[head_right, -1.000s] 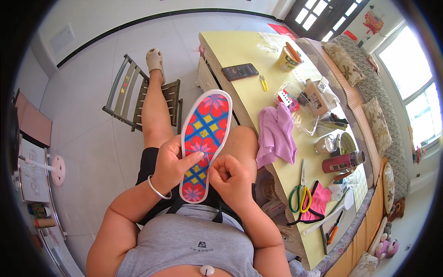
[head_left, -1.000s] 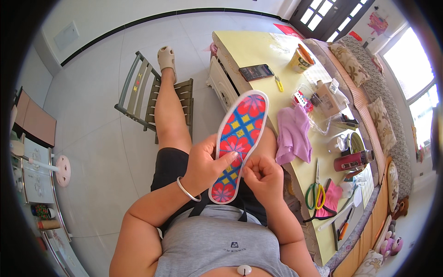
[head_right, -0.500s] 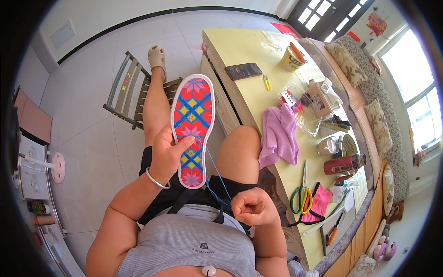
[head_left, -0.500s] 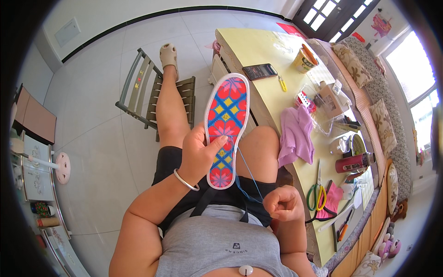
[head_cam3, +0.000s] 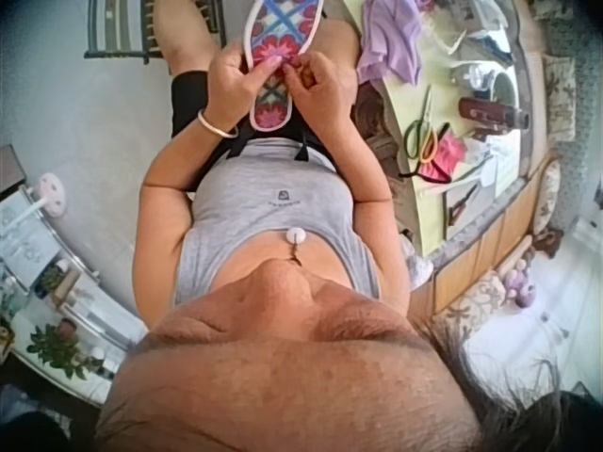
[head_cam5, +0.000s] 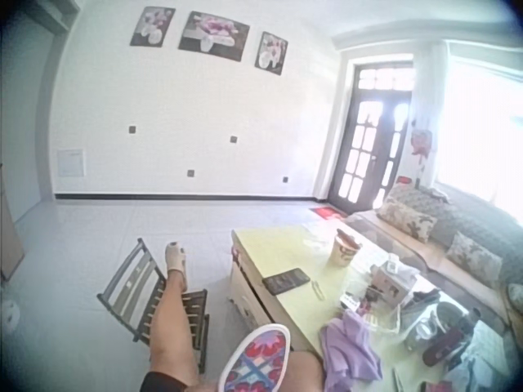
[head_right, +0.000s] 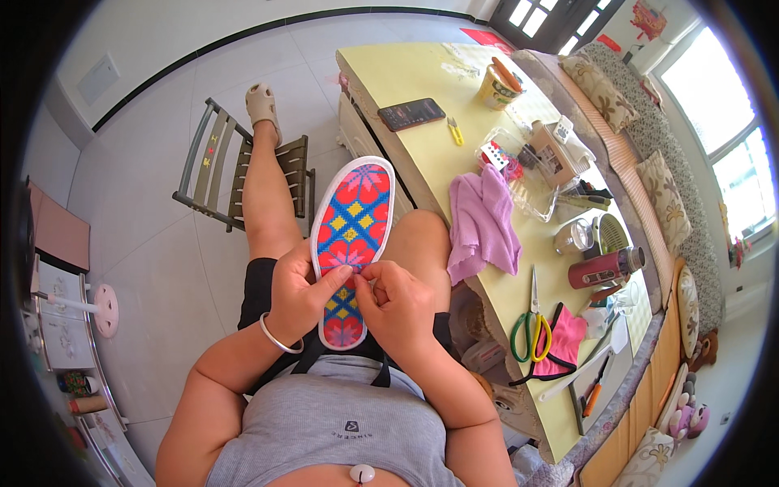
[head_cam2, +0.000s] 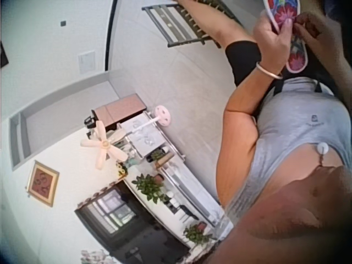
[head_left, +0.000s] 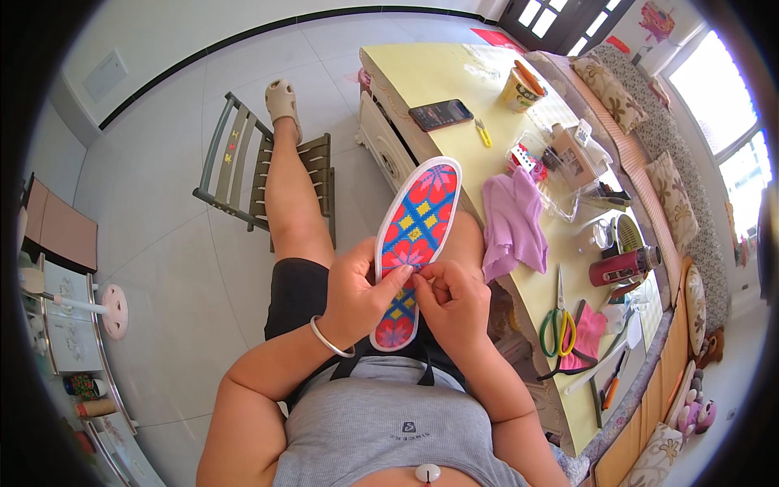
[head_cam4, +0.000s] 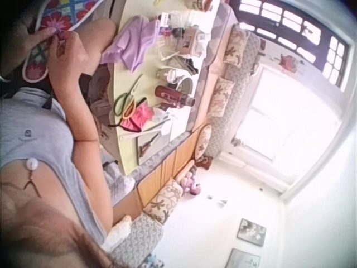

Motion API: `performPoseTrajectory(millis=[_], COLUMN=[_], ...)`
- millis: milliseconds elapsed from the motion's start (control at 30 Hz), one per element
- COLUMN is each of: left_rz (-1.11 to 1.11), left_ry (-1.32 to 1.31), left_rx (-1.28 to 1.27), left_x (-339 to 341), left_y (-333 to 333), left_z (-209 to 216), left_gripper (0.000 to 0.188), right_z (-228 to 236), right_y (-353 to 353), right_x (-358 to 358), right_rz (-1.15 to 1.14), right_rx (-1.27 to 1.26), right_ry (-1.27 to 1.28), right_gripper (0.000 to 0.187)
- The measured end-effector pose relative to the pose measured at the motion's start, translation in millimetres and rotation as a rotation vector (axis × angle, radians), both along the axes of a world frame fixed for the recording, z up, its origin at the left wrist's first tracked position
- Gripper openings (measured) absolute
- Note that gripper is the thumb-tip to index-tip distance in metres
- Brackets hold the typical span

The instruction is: The person sews a patterned shoe insole by hand using a needle and blue thread, pulling the thread tight through the material and cutting it with scissors.

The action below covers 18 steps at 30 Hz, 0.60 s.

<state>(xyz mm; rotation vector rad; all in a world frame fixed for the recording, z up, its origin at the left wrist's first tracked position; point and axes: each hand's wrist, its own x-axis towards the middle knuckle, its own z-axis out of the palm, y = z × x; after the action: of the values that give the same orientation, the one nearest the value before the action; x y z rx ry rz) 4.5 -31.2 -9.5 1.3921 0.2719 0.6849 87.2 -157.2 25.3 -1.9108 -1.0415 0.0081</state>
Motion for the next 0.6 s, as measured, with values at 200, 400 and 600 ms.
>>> performPoseTrajectory(millis=[200, 400, 600], left_rz=[0.015, 0.039, 0.064], left_ry=[-0.012, -0.043, -0.137], left_rx=[-0.084, -0.105, -0.170], left_x=[2.1, 3.0, 7.2], left_y=[14.1, 18.5, 34.9], left_z=[6.7, 2.9, 8.9], left_gripper=[0.017, 0.019, 0.020], right_z=[-1.5, -0.8, -5.3], right_y=[-19.9, -33.0, -49.6], right_x=[18.1, 17.7, 22.5], right_rz=[0.192, 0.537, 0.472], right_rx=[0.142, 0.117, 0.261], right_ry=[1.079, 1.108, 1.105], right_gripper=[0.007, 0.006, 0.006])
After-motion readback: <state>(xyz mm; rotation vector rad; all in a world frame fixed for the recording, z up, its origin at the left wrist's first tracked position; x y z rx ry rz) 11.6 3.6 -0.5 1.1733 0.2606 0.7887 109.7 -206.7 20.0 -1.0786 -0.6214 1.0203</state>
